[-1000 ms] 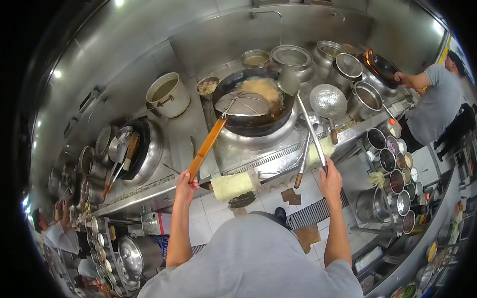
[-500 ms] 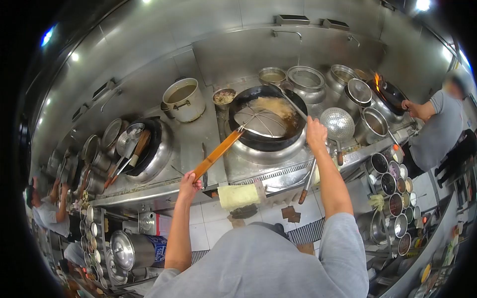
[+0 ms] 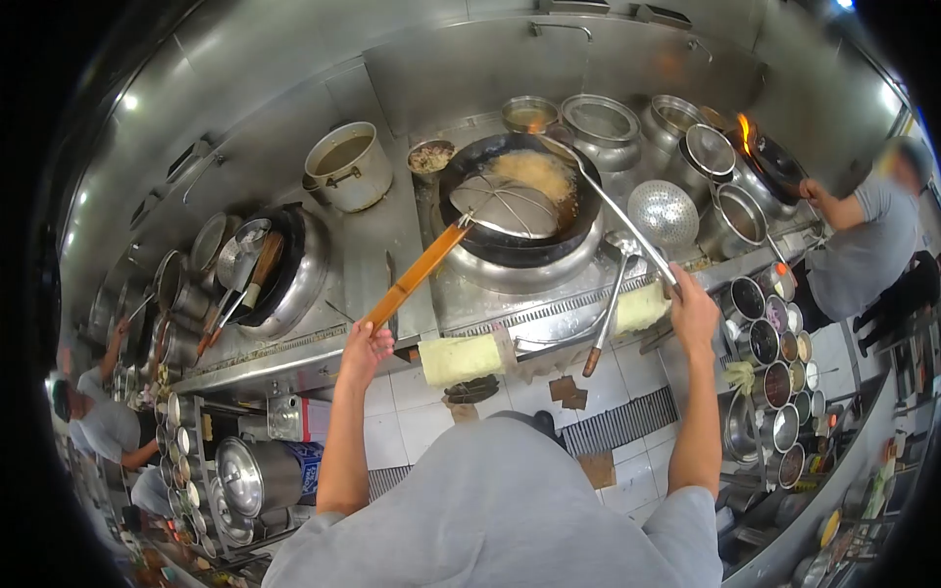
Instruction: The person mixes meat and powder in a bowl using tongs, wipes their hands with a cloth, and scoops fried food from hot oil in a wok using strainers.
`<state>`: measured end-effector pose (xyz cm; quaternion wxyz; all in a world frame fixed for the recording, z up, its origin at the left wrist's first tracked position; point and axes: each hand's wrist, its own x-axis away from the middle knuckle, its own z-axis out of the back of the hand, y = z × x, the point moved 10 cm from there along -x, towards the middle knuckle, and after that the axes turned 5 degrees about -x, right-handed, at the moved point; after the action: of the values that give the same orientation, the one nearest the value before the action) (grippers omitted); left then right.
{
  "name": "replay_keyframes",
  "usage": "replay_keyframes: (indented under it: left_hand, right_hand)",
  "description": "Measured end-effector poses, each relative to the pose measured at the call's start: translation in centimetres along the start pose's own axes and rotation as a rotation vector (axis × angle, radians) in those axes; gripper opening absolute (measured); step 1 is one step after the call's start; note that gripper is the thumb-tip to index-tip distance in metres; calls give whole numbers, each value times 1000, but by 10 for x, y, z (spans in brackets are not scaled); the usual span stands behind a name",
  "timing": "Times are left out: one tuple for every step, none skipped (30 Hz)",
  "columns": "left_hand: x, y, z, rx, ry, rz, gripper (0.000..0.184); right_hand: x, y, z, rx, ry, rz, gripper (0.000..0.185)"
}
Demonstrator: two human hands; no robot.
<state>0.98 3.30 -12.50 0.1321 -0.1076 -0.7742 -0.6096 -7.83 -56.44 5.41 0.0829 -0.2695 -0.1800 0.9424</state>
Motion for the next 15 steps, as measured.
replay_keyframes:
  left_hand:
    - [-10, 0, 3, -21, -5, -45, 31]
    - [-12, 14, -1, -3, 15, -61, 27]
    - [-16, 34, -6, 15, 38, -78, 23]
    - [-25, 50, -8, 43, 44, -115, 22]
    - [-34, 66, -8, 72, 51, -155, 21]
    - [-40, 83, -11, 58, 58, -159, 21]
    - [-44, 99, -14, 45, 65, -166, 20]
    - [-48, 112, -15, 48, 71, -168, 20]
    - [-52, 123, -17, 22, 67, -167, 20]
    - [-54, 132, -20, -6, 61, -167, 19]
    - [-56, 138, -20, -6, 63, -170, 19]
    - [-58, 142, -21, -11, 62, -159, 20]
    - [-57, 144, -22, -16, 59, -147, 22]
    - [-56, 145, -22, -19, 59, -150, 22]
    - [-55, 145, -25, -51, 38, -138, 20]
  right_hand:
    - [9, -1, 10, -15, -5, 27, 47]
    - [16, -4, 19, -31, -12, 56, 47]
    - [23, -2, 24, -31, -53, 7, 47]
    - [29, -3, 30, -31, -63, 6, 47]
    - [34, -6, 34, -21, -72, 10, 47]
    - [38, -8, 38, -12, -80, 17, 47]
    - [41, -9, 40, -13, -84, 24, 47]
    - [44, -10, 41, -41, -105, 38, 46]
    - [45, -12, 39, -70, -125, 52, 46]
    - [44, -14, 37, -73, -124, 57, 46]
    - [45, -19, 30, -120, -147, 83, 46]
    - [47, -25, 22, -167, -170, 108, 47]
    - [47, -31, 10, -164, -192, 118, 45]
    - [46, -36, -2, -167, -189, 117, 45]
    - [45, -43, -16, -137, -197, 140, 44]
